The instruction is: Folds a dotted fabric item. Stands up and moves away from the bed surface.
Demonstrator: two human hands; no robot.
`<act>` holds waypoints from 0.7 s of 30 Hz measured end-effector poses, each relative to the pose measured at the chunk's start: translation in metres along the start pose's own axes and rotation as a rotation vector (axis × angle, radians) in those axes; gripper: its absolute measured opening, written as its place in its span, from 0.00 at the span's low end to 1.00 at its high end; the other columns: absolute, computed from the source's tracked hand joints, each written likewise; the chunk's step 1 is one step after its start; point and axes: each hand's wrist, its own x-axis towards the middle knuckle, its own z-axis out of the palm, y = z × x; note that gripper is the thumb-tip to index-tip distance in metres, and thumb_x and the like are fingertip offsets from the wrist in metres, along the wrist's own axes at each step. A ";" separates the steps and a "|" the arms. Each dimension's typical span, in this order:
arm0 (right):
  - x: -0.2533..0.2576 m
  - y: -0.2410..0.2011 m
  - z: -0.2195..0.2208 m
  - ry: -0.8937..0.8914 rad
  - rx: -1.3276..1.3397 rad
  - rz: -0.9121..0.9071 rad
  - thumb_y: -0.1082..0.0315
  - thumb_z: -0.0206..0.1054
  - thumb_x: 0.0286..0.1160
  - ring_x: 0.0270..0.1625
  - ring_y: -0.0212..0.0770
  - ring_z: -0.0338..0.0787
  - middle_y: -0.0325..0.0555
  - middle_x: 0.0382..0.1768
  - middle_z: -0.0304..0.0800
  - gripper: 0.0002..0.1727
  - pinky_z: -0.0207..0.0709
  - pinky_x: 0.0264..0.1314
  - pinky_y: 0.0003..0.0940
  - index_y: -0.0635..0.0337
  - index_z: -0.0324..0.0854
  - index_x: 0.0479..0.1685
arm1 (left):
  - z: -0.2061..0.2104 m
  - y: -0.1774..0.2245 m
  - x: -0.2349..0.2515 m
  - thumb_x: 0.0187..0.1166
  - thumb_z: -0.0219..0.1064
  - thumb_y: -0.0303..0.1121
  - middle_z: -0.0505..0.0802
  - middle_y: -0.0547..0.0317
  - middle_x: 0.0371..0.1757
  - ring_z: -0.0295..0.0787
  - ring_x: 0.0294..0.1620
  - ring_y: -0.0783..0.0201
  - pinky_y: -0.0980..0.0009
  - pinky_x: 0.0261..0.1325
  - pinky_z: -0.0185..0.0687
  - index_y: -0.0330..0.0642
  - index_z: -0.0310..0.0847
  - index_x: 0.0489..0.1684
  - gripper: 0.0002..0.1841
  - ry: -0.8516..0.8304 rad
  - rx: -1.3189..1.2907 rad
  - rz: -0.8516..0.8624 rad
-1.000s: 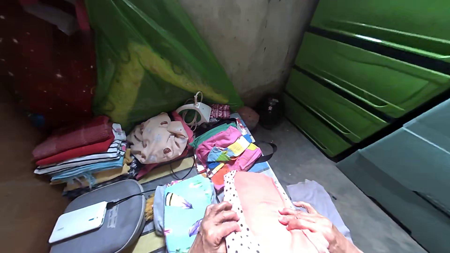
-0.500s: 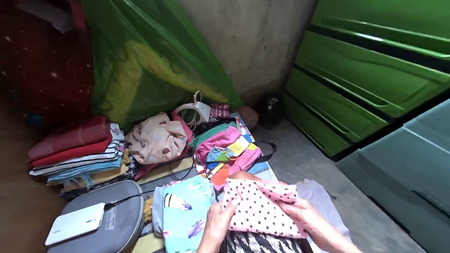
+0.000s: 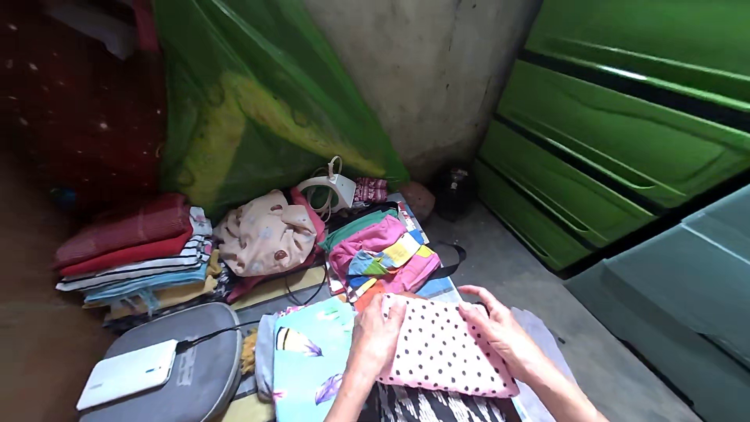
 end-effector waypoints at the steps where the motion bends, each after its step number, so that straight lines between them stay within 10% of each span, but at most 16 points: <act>1: 0.003 0.003 0.002 0.037 -0.018 -0.035 0.68 0.60 0.84 0.34 0.29 0.87 0.40 0.34 0.87 0.11 0.82 0.41 0.28 0.63 0.81 0.55 | 0.004 0.001 0.002 0.90 0.57 0.45 0.91 0.37 0.57 0.87 0.63 0.45 0.47 0.70 0.76 0.31 0.80 0.67 0.24 0.036 0.020 0.010; 3: 0.009 0.017 0.008 0.100 -0.102 -0.052 0.70 0.58 0.85 0.30 0.28 0.84 0.38 0.27 0.84 0.10 0.79 0.39 0.28 0.64 0.84 0.40 | 0.014 -0.004 0.007 0.90 0.57 0.40 0.92 0.38 0.52 0.88 0.58 0.46 0.48 0.67 0.77 0.30 0.83 0.63 0.20 0.078 0.019 -0.016; 6: 0.009 0.030 0.018 0.084 -0.290 0.020 0.70 0.59 0.86 0.42 0.48 0.88 0.57 0.37 0.89 0.13 0.78 0.53 0.50 0.72 0.86 0.46 | 0.027 -0.021 0.012 0.91 0.55 0.38 0.91 0.34 0.51 0.88 0.58 0.43 0.46 0.66 0.77 0.28 0.83 0.63 0.20 0.094 -0.013 -0.074; 12: 0.002 0.020 0.021 0.068 -0.586 0.007 0.65 0.58 0.88 0.56 0.63 0.89 0.65 0.51 0.89 0.16 0.76 0.62 0.62 0.68 0.86 0.57 | 0.025 -0.021 0.007 0.89 0.58 0.44 0.90 0.35 0.59 0.87 0.63 0.40 0.43 0.67 0.78 0.34 0.76 0.73 0.24 0.124 0.051 -0.122; 15: -0.005 0.011 0.016 0.068 -0.809 -0.166 0.62 0.61 0.85 0.69 0.77 0.79 0.74 0.71 0.78 0.20 0.71 0.64 0.74 0.63 0.82 0.69 | 0.026 -0.035 0.006 0.88 0.58 0.49 0.77 0.29 0.77 0.75 0.77 0.35 0.41 0.78 0.69 0.35 0.67 0.83 0.32 0.086 -0.002 -0.151; 21: -0.027 -0.048 0.030 0.152 -0.820 -0.755 0.43 0.45 0.87 0.80 0.80 0.70 0.71 0.78 0.75 0.36 0.61 0.67 0.82 0.63 0.82 0.72 | 0.023 -0.032 0.004 0.88 0.58 0.51 0.77 0.26 0.77 0.71 0.80 0.32 0.39 0.82 0.63 0.32 0.69 0.82 0.33 0.036 -0.084 -0.173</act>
